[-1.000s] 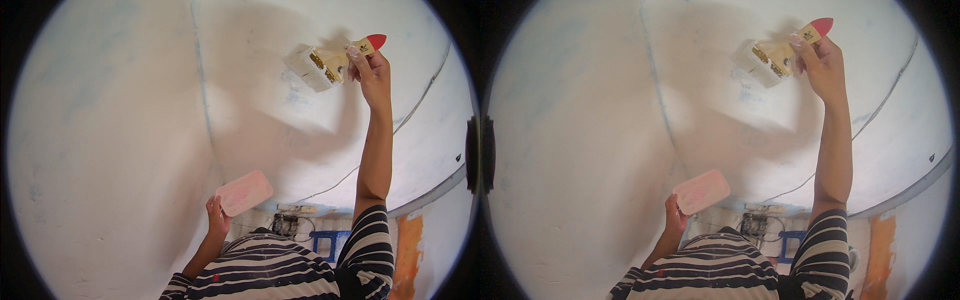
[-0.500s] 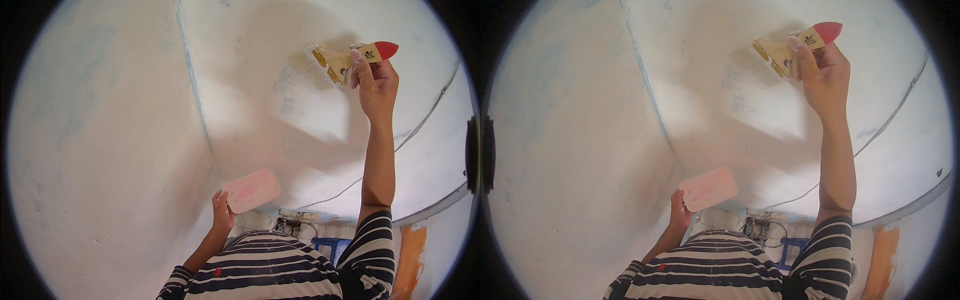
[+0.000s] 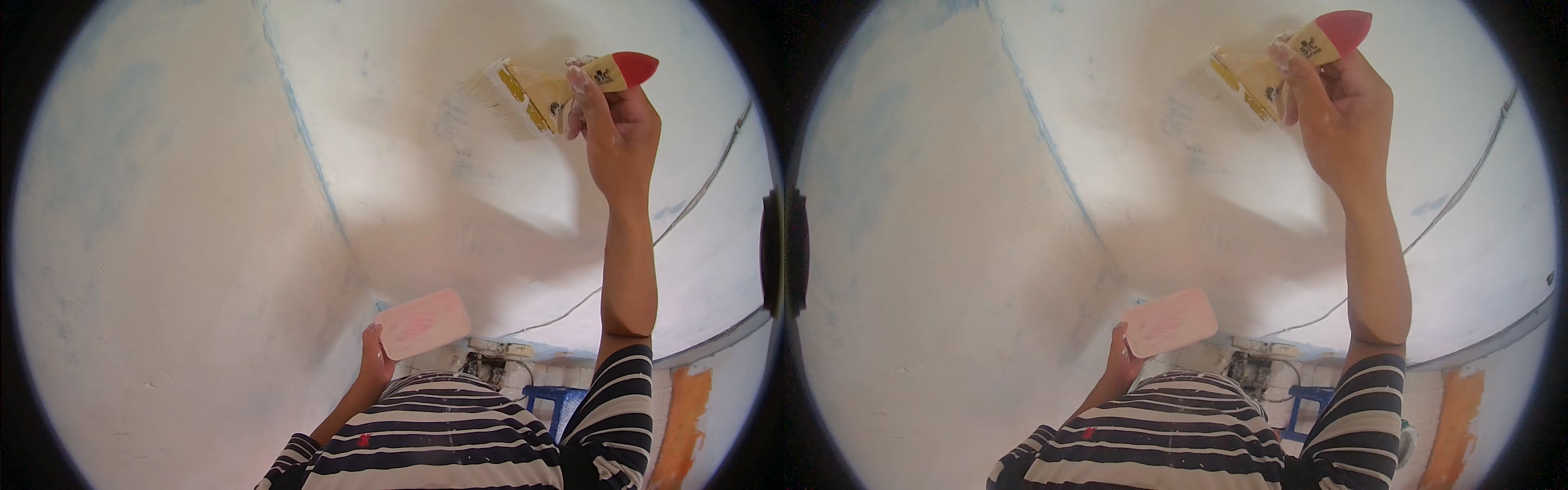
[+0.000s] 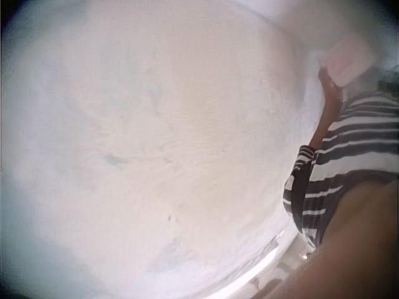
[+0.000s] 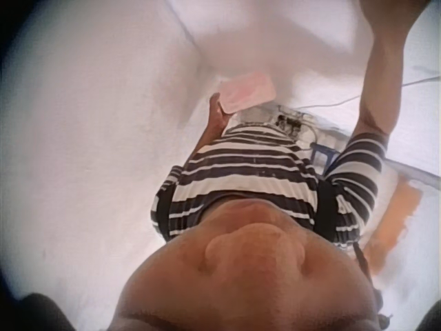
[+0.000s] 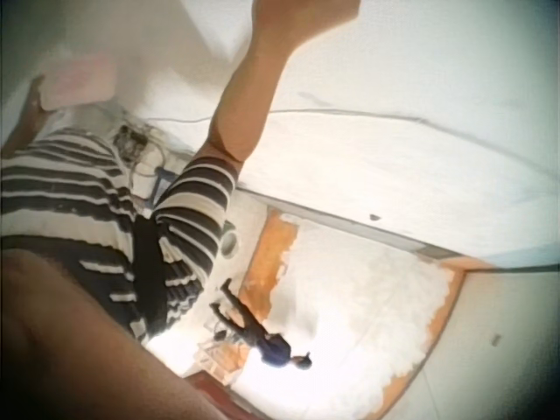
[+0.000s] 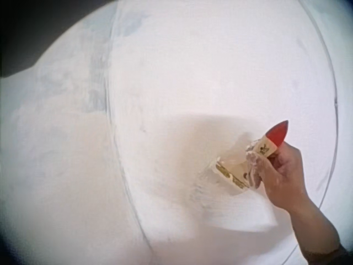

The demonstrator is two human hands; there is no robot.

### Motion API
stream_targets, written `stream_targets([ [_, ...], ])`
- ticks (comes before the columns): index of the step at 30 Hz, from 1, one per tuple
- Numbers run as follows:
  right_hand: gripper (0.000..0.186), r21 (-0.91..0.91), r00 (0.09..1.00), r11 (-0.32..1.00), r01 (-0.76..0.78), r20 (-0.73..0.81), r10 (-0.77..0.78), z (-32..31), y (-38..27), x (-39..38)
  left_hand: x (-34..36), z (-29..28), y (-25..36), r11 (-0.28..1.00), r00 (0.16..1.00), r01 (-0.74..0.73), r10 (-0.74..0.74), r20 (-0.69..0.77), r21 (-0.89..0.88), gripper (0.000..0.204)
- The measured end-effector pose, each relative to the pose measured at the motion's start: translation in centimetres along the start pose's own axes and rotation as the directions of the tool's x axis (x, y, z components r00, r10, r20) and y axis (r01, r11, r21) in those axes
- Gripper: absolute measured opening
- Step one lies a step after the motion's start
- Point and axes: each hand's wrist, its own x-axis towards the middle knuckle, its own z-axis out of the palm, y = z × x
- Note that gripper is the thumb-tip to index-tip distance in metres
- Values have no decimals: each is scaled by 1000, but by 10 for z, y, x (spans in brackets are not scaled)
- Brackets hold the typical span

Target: The person applies paint to a ceiling using a brush, frequently dipping the brush into a small container of paint held in the other hand.

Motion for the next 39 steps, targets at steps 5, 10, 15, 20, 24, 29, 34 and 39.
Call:
stream_targets([
  [5, 18, 102, 999, 995, 17, 33, -20, 8, 3, -4, 15, -15, -6, 996, 997, -81, 80, 15, 47, 35],
  [10, 19, 155, 996, 987, -42, 78, 30, 1, -2, -5, 3, 1, 0, 988, 994, -106, 109, -25, 108, 36],
  [15, 17, 86, 999, 996, 1, 49, -5, 9, 16, -7, 2, -2, -4, 995, 997, -71, 72, -7, 75, 38],
  [20, 18, 122, 986, 986, -114, 132, 98, 12, 25, -17, 8, -16, -9, 995, 997, -74, 74, 2, 65, 37],
  [24, 17, 173, 986, 977, -126, 132, 104, 13, 17, -23, 5, -18, -10, 995, 996, -81, 84, -40, 61, 32],
  [29, 15, 50, 990, 991, -120, 81, 116, 17, 27, -37, 0, -18, -10, 995, 998, -60, 62, -32, 83, 30],
  [34, 15, 295, 959, 913, -280, 43, 280, 6, 26, -60, -4, -41, -15, 966, 998, -70, 69, 11, 251, 58],
  [39, 14, 376, 940, 884, -277, -83, 330, 16, 65, -89, 6, -44, -10, 984, 991, -78, 95, -97, 159, 40],
])
